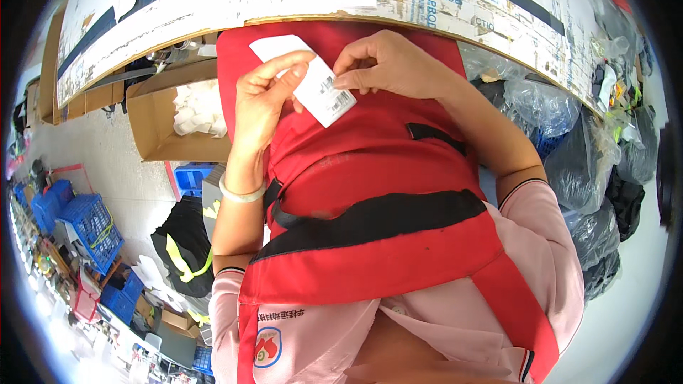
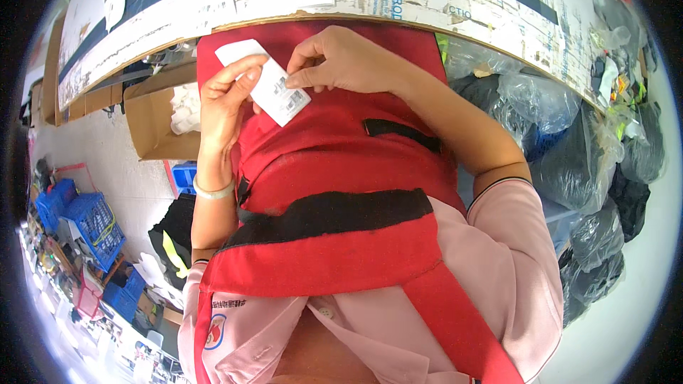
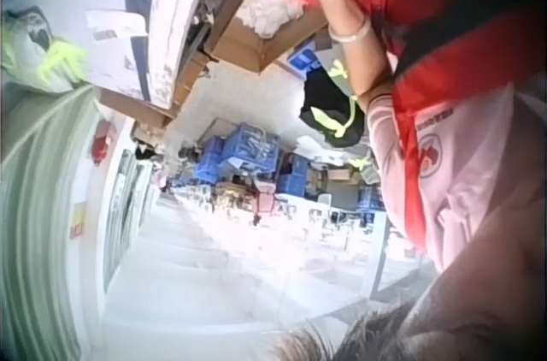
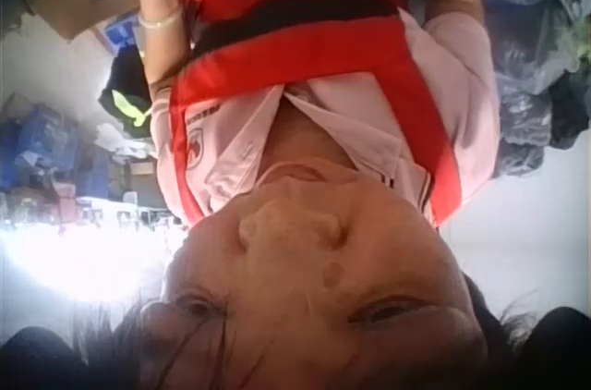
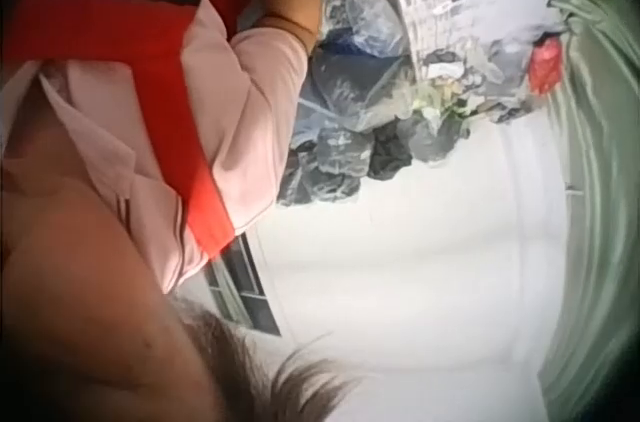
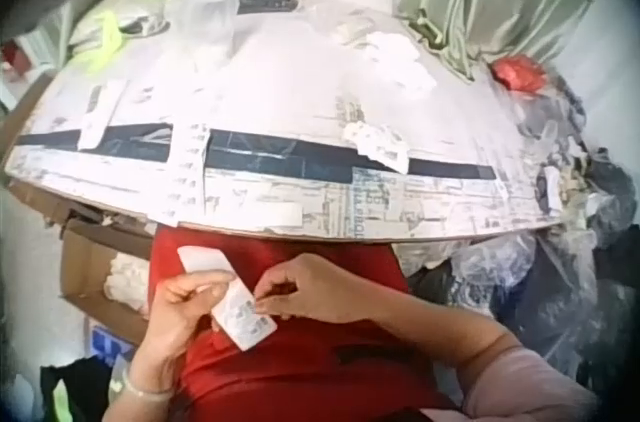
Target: Peeling and preparing barcodes and logistics labels from a sheet at a workbench.
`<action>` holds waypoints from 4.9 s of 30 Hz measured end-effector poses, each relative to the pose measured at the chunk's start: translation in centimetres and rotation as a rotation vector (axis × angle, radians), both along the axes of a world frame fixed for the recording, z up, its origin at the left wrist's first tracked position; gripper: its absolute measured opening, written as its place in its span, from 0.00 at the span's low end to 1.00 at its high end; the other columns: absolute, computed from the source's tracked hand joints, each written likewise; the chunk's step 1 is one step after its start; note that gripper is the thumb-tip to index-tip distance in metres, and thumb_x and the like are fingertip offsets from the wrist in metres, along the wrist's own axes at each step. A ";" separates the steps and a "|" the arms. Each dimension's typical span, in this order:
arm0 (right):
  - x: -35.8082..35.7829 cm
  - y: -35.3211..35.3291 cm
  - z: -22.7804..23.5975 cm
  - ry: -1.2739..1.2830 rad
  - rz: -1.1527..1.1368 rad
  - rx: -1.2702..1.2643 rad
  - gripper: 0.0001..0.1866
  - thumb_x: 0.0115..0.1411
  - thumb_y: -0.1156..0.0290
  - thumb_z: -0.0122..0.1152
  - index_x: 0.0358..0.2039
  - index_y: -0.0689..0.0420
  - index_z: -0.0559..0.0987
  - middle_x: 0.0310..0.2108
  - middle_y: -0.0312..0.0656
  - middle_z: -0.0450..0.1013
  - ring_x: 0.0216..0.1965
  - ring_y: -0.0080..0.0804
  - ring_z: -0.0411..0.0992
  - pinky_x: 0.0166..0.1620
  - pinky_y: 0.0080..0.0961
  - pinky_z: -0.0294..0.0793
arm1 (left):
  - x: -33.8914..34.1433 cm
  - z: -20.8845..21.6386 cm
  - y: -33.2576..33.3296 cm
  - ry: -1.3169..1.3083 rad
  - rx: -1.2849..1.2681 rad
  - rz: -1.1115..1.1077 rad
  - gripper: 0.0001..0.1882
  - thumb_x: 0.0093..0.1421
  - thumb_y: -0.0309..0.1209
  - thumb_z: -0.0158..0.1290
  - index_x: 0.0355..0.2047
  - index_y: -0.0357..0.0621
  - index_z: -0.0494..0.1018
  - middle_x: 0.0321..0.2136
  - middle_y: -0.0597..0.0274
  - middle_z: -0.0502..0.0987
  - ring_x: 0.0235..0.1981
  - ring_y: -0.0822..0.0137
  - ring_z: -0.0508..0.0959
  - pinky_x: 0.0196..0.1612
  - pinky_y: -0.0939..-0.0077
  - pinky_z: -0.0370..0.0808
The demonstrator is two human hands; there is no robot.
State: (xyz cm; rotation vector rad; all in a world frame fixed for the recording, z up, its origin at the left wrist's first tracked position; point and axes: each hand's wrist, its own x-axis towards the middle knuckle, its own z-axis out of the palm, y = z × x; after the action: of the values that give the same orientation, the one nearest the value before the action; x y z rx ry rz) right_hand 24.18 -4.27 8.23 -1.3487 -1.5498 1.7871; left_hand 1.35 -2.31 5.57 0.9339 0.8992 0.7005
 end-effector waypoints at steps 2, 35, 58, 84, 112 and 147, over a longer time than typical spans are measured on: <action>-0.8 -0.2 -0.6 0.035 0.008 -0.053 0.12 0.59 0.64 0.61 0.34 0.60 0.80 0.24 0.34 0.73 0.24 0.16 0.69 0.28 0.14 0.70 | 0.4 0.7 -0.1 -0.067 -0.031 0.026 0.11 0.60 0.27 0.55 0.42 0.35 0.77 0.30 0.63 0.79 0.23 0.78 0.74 0.26 0.86 0.72; 3.2 5.7 -0.8 -0.216 -0.474 0.169 0.11 0.59 0.65 0.61 0.34 0.61 0.79 0.24 0.34 0.75 0.23 0.16 0.71 0.26 0.13 0.72 | -0.9 -1.2 0.6 0.084 0.038 -0.057 0.22 0.67 0.42 0.45 0.34 0.35 0.80 0.27 0.61 0.80 0.29 0.76 0.76 0.37 0.84 0.71; 3.0 5.8 -1.3 -0.195 -0.461 0.185 0.12 0.59 0.64 0.61 0.32 0.61 0.79 0.24 0.35 0.74 0.22 0.16 0.70 0.26 0.13 0.73 | -0.3 -2.0 0.1 0.085 0.017 -0.052 0.21 0.65 0.43 0.49 0.34 0.36 0.80 0.26 0.62 0.80 0.25 0.76 0.76 0.31 0.83 0.73; 5.2 3.8 -0.4 -0.029 -0.506 0.230 0.12 0.62 0.63 0.58 0.34 0.59 0.78 0.24 0.34 0.74 0.22 0.16 0.71 0.26 0.13 0.73 | -0.3 -1.7 -0.2 0.033 -0.037 -0.026 0.17 0.65 0.38 0.49 0.35 0.35 0.79 0.26 0.62 0.80 0.27 0.76 0.76 0.33 0.84 0.72; 3.4 0.6 0.1 -0.118 -0.219 0.314 0.11 0.59 0.63 0.61 0.37 0.57 0.80 0.27 0.30 0.74 0.30 0.15 0.69 0.34 0.16 0.69 | -0.4 0.0 -0.8 0.048 -0.016 -0.050 0.14 0.59 0.20 0.54 0.47 0.38 0.75 0.20 0.66 0.76 0.18 0.79 0.71 0.23 0.88 0.68; 3.6 5.2 -0.6 -0.114 -0.472 0.212 0.12 0.59 0.66 0.61 0.34 0.63 0.79 0.25 0.39 0.76 0.24 0.20 0.73 0.26 0.15 0.74 | -1.2 -2.2 0.4 0.098 0.124 -0.029 0.20 0.67 0.40 0.47 0.34 0.35 0.80 0.29 0.63 0.80 0.32 0.76 0.75 0.40 0.82 0.71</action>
State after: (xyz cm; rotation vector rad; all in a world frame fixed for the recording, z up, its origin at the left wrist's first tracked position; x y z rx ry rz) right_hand 27.74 0.95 7.67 -1.5698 -1.2921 1.2456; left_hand 0.16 -1.95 3.39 1.0972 0.9346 0.6961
